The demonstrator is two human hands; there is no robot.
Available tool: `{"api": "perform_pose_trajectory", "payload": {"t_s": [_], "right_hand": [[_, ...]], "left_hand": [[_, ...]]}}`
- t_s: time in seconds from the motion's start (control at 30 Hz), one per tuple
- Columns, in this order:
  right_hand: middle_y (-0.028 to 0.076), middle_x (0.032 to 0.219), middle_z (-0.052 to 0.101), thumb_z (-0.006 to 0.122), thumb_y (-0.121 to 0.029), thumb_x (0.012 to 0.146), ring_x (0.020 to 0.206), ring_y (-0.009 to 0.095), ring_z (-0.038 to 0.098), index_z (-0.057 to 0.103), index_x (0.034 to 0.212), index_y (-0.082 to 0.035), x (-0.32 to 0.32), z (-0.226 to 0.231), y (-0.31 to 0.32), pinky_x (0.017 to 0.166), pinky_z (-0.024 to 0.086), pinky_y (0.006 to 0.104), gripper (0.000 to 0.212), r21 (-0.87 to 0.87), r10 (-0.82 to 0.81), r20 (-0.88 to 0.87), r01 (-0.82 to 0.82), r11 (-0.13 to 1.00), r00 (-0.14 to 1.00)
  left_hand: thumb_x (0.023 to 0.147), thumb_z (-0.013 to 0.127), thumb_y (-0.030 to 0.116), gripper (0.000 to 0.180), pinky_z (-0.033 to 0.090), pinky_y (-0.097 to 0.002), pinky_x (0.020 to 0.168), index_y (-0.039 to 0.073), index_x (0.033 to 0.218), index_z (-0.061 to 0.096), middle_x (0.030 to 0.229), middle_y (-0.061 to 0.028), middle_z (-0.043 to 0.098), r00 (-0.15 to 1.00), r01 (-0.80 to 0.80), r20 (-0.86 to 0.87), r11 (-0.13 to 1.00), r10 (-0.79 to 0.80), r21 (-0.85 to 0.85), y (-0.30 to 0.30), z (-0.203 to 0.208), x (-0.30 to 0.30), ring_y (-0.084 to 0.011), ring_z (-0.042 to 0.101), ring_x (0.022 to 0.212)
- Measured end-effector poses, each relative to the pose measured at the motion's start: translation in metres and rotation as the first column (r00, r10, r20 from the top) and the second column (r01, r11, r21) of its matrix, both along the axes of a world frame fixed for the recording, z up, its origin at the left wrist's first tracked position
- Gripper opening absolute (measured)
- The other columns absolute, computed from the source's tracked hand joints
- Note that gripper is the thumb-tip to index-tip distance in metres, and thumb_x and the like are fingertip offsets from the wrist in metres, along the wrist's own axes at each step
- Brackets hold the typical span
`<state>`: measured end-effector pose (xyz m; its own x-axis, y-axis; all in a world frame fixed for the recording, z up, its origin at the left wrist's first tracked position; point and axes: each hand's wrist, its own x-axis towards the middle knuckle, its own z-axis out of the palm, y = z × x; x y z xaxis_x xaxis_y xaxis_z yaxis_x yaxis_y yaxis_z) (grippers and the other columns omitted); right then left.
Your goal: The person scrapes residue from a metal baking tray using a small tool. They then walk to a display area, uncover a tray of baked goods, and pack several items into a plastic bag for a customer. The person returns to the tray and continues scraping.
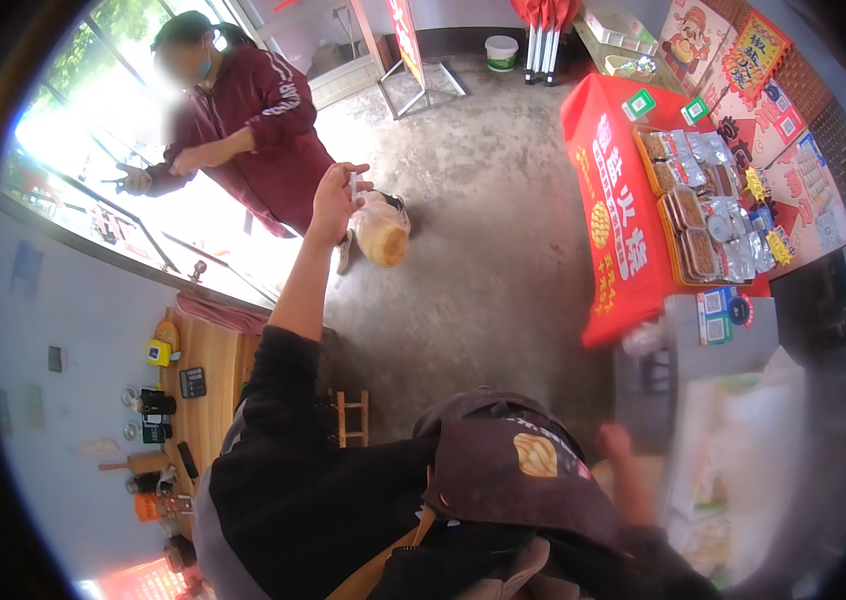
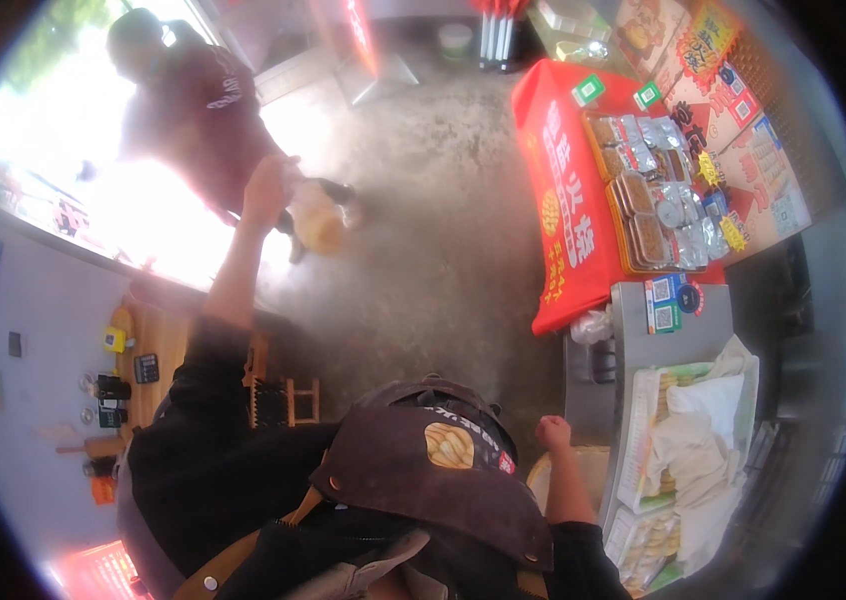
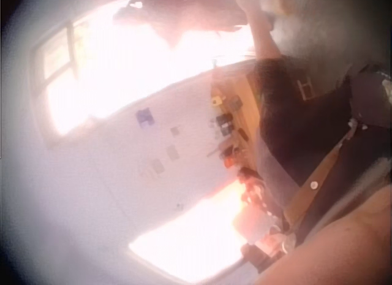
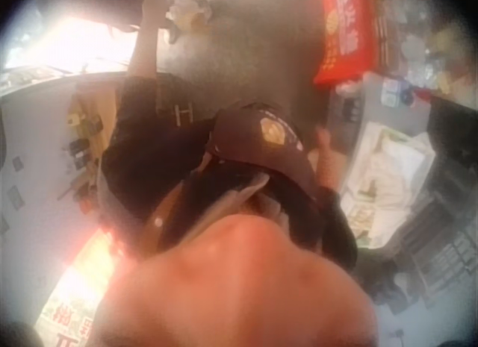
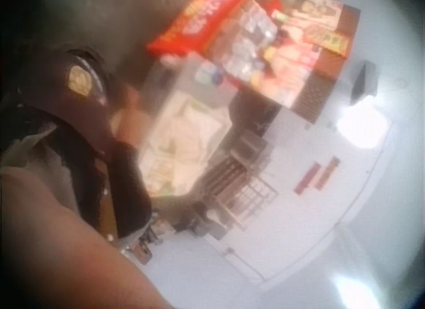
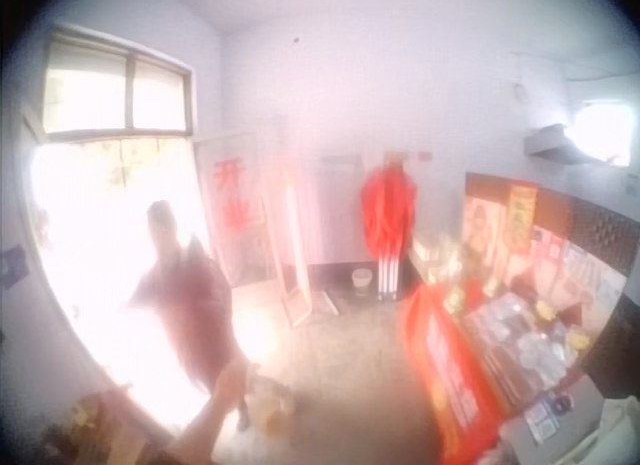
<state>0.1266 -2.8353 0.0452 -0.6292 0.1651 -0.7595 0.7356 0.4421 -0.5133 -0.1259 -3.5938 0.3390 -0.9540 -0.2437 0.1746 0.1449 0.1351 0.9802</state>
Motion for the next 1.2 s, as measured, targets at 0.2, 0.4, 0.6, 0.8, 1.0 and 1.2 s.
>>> {"api": "perform_pose_trajectory", "payload": {"t_s": [0.2, 0.4, 0.6, 0.8, 1.0, 1.2], "right_hand": [[0.007, 0.075, 0.069, 0.069, -0.018, 0.095, 0.061, 0.017, 0.067, 0.070, 0.102, -0.004, 0.032, -0.011, 0.009, 0.047, 0.050, 0.0328, 0.016, -0.011, -0.182, 0.123, 0.184, 0.983, 0.976], [0.004, 0.072, 0.062, 0.070, -0.019, 0.096, 0.056, 0.016, 0.058, 0.069, 0.100, -0.005, -0.041, 0.016, -0.057, 0.051, 0.051, 0.0312, 0.015, -0.250, -0.126, -0.088, 0.100, 0.963, 0.988], [-0.002, 0.085, 0.066, 0.070, -0.031, 0.100, 0.075, 0.009, 0.059, 0.071, 0.104, -0.007, -0.213, 0.128, -0.243, 0.067, 0.048, 0.0270, 0.024, -0.518, -0.059, -0.346, -0.138, 0.844, 0.936], [0.014, 0.138, 0.064, 0.051, -0.048, 0.108, 0.122, 0.025, 0.065, 0.054, 0.146, -0.004, -0.295, 0.265, -0.323, 0.107, 0.050, 0.0394, 0.059, -0.849, 0.055, -0.340, -0.332, 0.412, 0.939], [0.015, 0.152, 0.055, 0.060, -0.043, 0.104, 0.138, 0.028, 0.056, 0.043, 0.154, 0.000, -0.216, 0.320, -0.316, 0.117, 0.044, 0.0453, 0.067, -0.959, 0.124, -0.261, -0.271, 0.076, 0.957], [0.014, 0.150, 0.055, 0.073, -0.034, 0.096, 0.139, 0.026, 0.055, 0.040, 0.156, 0.000, -0.170, 0.361, -0.292, 0.117, 0.043, 0.0420, 0.076, -0.897, -0.120, -0.415, -0.384, 0.218, 0.902]], "left_hand": [[0.108, 0.046, 0.036, 0.028, 0.048, -0.0317, 0.080, 0.013, 0.119, 0.058, 0.129, -0.0058, 0.066, 0.991, -0.115, -0.096, 0.974, 0.097, -0.194, -0.018, -0.001, 0.006, -0.0185, 0.065, 0.100], [0.107, 0.045, 0.041, 0.036, 0.045, -0.0243, 0.069, 0.009, 0.119, 0.057, 0.127, -0.0142, 0.066, 0.993, 0.111, -0.043, 0.994, -0.111, -0.016, 0.025, 0.038, 0.032, -0.0162, 0.063, 0.090], [0.099, 0.056, 0.057, 0.063, 0.040, -0.0212, 0.062, -0.002, 0.119, 0.054, 0.119, -0.0237, 0.065, 0.828, 0.551, -0.234, 0.817, -0.510, 0.168, 0.082, 0.088, 0.052, -0.0112, 0.050, 0.065], [0.091, 0.071, 0.060, 0.075, 0.041, -0.0256, 0.071, -0.004, 0.126, 0.052, 0.127, -0.0218, 0.058, 0.521, 0.853, -0.733, 0.252, -0.438, 0.456, 0.148, 0.115, 0.034, -0.0143, 0.049, 0.077], [0.099, 0.057, 0.061, 0.072, 0.034, -0.0232, 0.061, -0.006, 0.126, 0.055, 0.122, -0.0201, 0.061, 0.791, 0.610, -0.522, 0.466, -0.318, 0.641, 0.198, 0.151, 0.007, -0.0128, 0.043, 0.070], [0.105, 0.047, 0.043, 0.052, 0.028, -0.0215, 0.055, -0.007, 0.107, 0.061, 0.104, -0.0139, 0.064, 0.887, 0.352, -0.396, 0.903, -0.238, 0.247, 0.239, 0.190, -0.001, -0.0067, 0.037, 0.062]]}}
